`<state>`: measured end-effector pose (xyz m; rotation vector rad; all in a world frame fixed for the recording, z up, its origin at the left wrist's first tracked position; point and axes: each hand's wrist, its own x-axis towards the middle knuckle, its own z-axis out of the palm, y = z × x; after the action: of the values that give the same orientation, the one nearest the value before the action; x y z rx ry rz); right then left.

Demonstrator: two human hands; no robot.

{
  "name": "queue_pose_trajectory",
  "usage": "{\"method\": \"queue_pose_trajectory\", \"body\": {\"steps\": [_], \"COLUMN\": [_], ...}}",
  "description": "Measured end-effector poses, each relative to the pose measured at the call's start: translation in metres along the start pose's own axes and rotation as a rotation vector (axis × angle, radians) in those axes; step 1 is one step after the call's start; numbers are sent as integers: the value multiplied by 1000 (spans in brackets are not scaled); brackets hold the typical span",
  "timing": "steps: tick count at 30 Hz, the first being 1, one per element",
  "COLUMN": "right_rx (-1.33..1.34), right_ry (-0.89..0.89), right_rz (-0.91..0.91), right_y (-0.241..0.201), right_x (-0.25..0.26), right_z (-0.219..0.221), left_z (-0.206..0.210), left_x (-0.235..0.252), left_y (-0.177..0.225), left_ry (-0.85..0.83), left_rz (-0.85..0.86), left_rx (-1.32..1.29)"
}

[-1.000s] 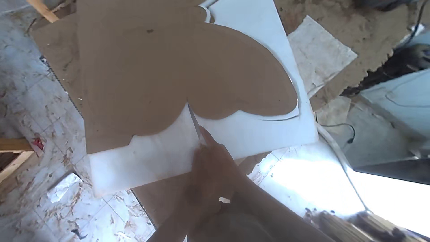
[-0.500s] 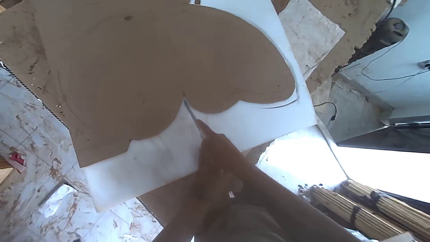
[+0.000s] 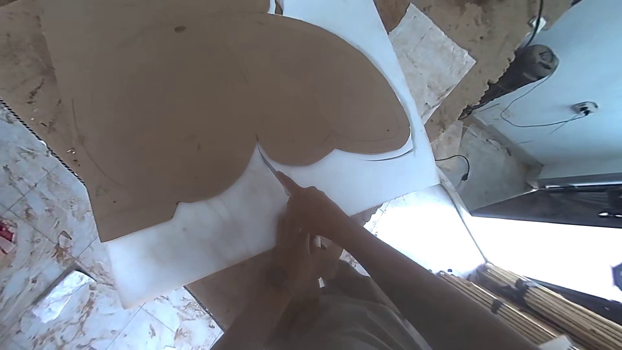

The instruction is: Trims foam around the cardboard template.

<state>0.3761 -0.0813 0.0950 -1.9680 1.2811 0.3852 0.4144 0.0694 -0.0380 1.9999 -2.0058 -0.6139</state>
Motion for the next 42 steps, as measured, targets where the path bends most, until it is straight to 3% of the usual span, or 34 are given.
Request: {"method": "queue_pose_trajectory", "body": {"steps": [6,15,24,30,37,42], "right_rx": [-108,-353,-600,-720,-907,-1019], "right_ry": [-68,-157,-243,-346,-447,-440], "right_rz": [-44,-178,-405,-535,-608,-718], "right_y": [20,52,111,174,206,225], "right_x": [-6,-12,12,29,50,67], "right_z": [-11,-44,-90,-133,-193,-235], "left_z": [-7,-3,2,11,20,19], "left_x": [4,11,53,86,108,118], "left_y": [6,23,83,118,148,153], "left_ry": [-10,117,229,280,388,366], "left_rz": [-39,-182,-577,-849,-996,-1079], "left_rx": [8,-91,-67,-63,-18,17]}}
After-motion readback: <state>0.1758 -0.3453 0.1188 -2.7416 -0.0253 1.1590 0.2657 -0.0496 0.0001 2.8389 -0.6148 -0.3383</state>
